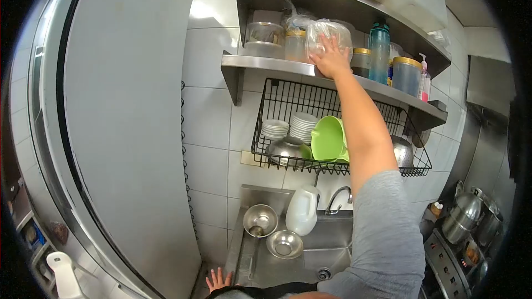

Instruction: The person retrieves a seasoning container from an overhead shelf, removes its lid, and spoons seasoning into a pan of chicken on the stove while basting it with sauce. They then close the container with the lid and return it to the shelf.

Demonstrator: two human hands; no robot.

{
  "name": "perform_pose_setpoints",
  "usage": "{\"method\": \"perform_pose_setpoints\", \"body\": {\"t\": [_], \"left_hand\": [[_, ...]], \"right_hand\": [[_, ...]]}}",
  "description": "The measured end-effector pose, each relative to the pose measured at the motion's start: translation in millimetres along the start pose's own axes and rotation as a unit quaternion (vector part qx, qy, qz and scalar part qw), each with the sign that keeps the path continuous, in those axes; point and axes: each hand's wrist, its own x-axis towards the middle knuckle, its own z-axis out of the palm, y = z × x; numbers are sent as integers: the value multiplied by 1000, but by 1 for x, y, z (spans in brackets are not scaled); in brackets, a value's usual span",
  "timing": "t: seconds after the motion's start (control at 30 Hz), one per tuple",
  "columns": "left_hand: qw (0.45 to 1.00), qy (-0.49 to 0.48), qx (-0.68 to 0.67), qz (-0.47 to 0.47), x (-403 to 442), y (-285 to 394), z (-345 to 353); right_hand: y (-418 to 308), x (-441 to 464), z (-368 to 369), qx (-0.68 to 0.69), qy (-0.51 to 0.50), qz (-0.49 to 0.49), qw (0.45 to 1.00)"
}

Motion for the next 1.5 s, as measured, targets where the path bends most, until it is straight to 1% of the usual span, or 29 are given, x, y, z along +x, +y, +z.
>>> {"method": "perform_pose_setpoints", "body": {"t": [0.07,0.1,0.17,0.3,0.4,0.47,0.53,0.57,0.6,0.63,0.67,0.7,0.73,0.77,0.8,0.83,0.87,0.9,1.0,1.03,1.13,1.23,1.33,1.4,1.43,1.47,1.5], "left_hand": [[996,-69,-48,-12,2,0,-25],[995,-85,-51,-13,4,-1,-27],[996,-87,-23,-12,6,-4,-22],[997,-79,1,-13,6,-5,-17],[997,-72,14,-12,4,-3,-11],[997,-63,34,-10,1,-3,-6],[997,-32,74,-8,-1,-2,4],[991,115,68,3,17,-9,43],[964,260,62,17,35,-16,83],[915,398,53,30,46,-22,111],[947,319,-18,32,36,-21,103],[968,233,-89,33,22,-17,73],[976,144,-158,31,14,-13,47],[976,129,-172,26,10,-11,37],[983,114,-145,26,12,-11,38],[985,113,-130,23,12,-9,38],[987,114,-115,21,10,-8,37],[988,106,-107,20,9,-8,33],[991,93,-99,14,7,-6,25],[991,89,-104,13,7,-7,24],[990,85,-113,17,7,-8,28],[989,97,-112,19,12,-9,33],[981,112,-154,42,15,-14,40],[980,101,-166,43,10,-14,33],[979,95,-175,41,10,-13,31],[978,90,-185,38,13,-13,32],[981,101,-163,39,18,-15,42]], "right_hand": [[9,-4,2,-12,19,9,1000],[14,-5,1,-17,29,21,999],[21,-9,1,-24,43,43,998],[39,-15,-2,-43,36,58,997],[56,-15,5,-48,65,62,995],[67,-19,10,-26,81,45,995],[86,-22,16,-2,96,28,995],[94,-24,18,7,99,28,995],[95,-25,17,0,105,34,994],[94,-26,11,-7,110,40,993],[92,-28,4,-16,112,45,993],[75,-29,-8,-57,153,31,986],[60,-24,-10,-88,241,-28,966],[49,-12,-14,-61,309,-139,939],[38,10,-6,-4,340,-231,912],[24,35,7,44,276,-258,925],[9,45,13,43,144,-205,967],[1,51,16,40,10,-150,988],[27,57,32,-69,4,-197,978],[40,54,26,-32,-10,-230,973],[75,49,27,-15,54,-287,956],[92,39,18,9,40,-274,961],[97,26,9,33,68,-239,968],[71,34,-11,-53,-9,-120,991],[60,39,-16,-97,-46,-59,992],[56,49,-10,-76,-1,-81,994],[50,64,1,-53,44,-105,992]]}}
